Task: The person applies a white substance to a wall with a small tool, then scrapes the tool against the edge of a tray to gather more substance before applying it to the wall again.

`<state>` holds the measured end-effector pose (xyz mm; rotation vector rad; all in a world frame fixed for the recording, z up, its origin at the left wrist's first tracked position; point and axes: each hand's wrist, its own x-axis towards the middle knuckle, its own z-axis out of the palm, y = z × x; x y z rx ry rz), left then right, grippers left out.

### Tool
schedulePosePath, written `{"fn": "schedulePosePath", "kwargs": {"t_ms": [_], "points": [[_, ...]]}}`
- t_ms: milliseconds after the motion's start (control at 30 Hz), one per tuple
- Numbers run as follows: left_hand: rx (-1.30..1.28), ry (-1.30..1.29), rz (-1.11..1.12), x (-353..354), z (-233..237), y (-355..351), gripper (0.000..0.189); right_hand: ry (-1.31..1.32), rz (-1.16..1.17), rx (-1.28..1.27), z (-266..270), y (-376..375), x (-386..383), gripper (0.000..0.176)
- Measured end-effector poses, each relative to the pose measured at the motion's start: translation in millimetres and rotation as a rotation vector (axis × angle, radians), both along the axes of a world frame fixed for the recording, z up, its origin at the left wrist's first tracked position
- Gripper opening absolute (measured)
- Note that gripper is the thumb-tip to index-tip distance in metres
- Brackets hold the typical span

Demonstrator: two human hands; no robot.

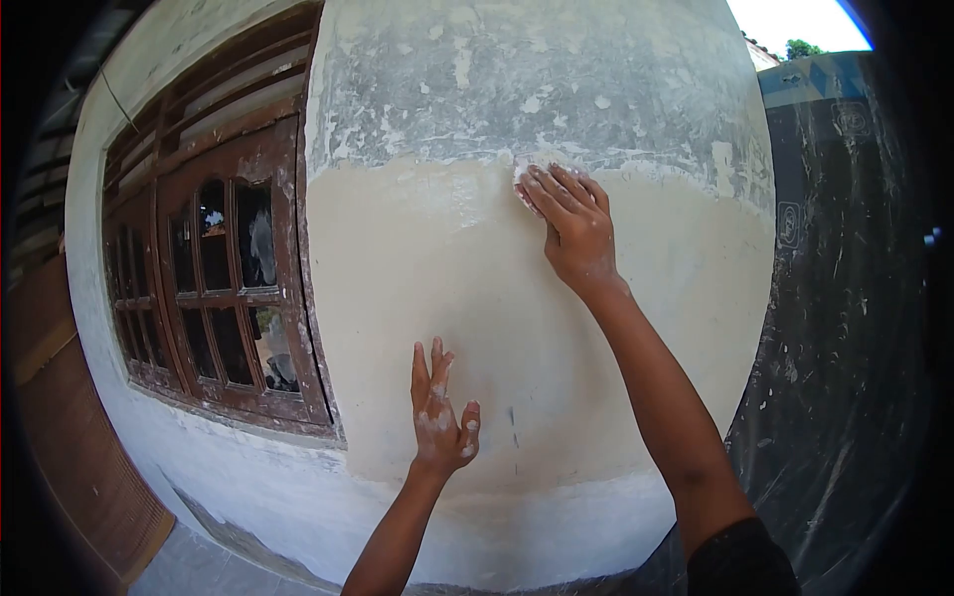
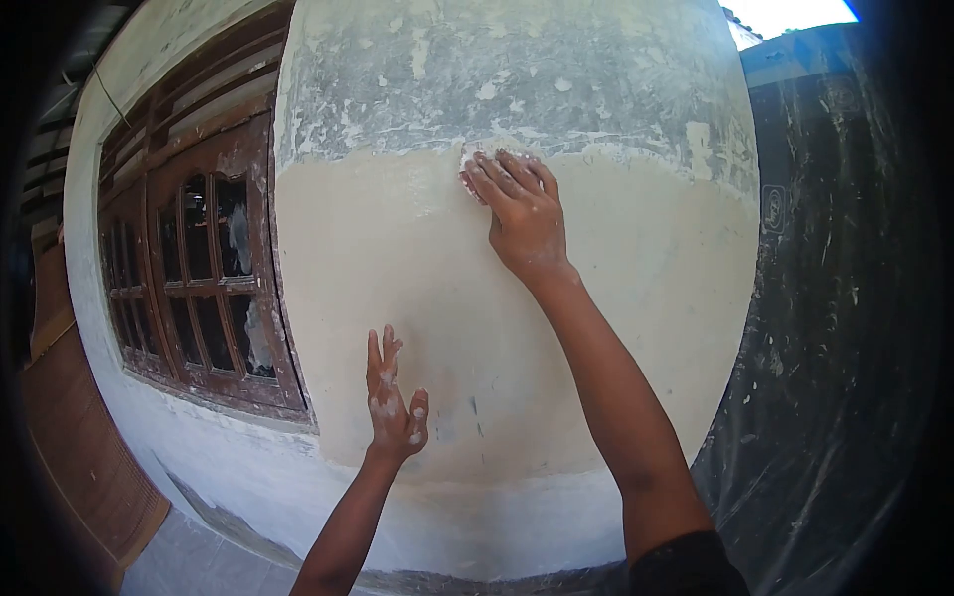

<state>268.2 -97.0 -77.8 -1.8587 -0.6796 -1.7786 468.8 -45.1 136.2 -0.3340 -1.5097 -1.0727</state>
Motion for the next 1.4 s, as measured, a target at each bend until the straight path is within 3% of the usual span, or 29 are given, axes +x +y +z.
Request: {"fn": "schedulePosePath", "kwargs": {"t_ms": [100, 233, 333, 433, 500, 533, 600, 633, 700, 833, 900, 967, 1100, 1233, 1400], "points": [[-0.007, -0.004, 0.006, -4.6, -0.6, 0.8, 0.060, -0.001, -0.062, -0.134, -18.3, 28.6, -5.7, 0.050], [-0.029, 0.018, 0.037, -11.7, 2.7, -7.0, 0.059, -0.082, -0.052, -0.357, -162.2, 20.5, 6.8, 0.049], [-0.015, 0.023, 0.026, -17.2, 1.4, -8.3, 0.060, -0.161, -0.042, -0.565, -292.3, -13.2, 26.2, 0.058], [-0.012, 0.063, 0.051, -23.6, 3.3, -7.5, 0.058, -0.223, -0.063, -0.619, -348.0, -56.5, 38.2, 0.049], [0.014, 0.011, -0.002, -24.2, 0.0, -0.4, 0.059, 0.326, 0.395, -1.077, -350.1, -70.7, 36.7, 0.035], [0.006, 0.012, -0.011, -22.1, -1.0, 1.1, 0.059, 0.333, 0.387, -1.083, -335.5, -78.4, 35.8, 0.035], [0.016, -0.044, -0.063, -16.0, -1.3, 4.1, 0.059, 0.883, 1.095, -1.286, -276.4, -81.4, 34.3, 0.028], [0.010, -0.049, -0.068, -12.8, -3.1, 4.8, 0.059, 0.887, 1.085, -1.290, -260.2, -82.7, 33.8, 0.028], [0.000, -0.027, -0.060, -6.5, -3.3, 6.2, 0.059, 0.892, 1.280, -1.245, -234.0, -81.6, 33.1, 0.028], [0.018, 0.025, -0.037, 0.8, 5.0, -1.5, 0.059, 0.812, 1.293, -1.246, -193.8, -65.9, 36.1, 0.029], [0.032, 0.064, 0.028, 1.7, 12.6, -8.2, 0.062, 0.750, 1.291, -1.113, -154.7, -54.3, 34.1, 0.030], [0.049, 0.041, 0.002, 1.3, 15.1, -6.5, 0.061, 0.640, 0.967, -0.939, -104.6, -44.0, 26.4, 0.028], [0.048, 0.019, -0.023, -3.6, 12.3, -4.0, 0.061, 0.049, 0.168, -0.058, -15.5, -5.2, 20.2, 0.051], [0.026, 0.003, 0.010, -10.9, 10.7, -13.3, 0.061, -0.167, -0.062, 0.046, 21.2, 19.4, 14.0, 0.057], [0.000, 0.005, 0.062, -27.9, 1.8, -9.6, 0.061, -0.191, -0.110, -0.031, 11.1, 46.9, 18.9, 0.057]]}}
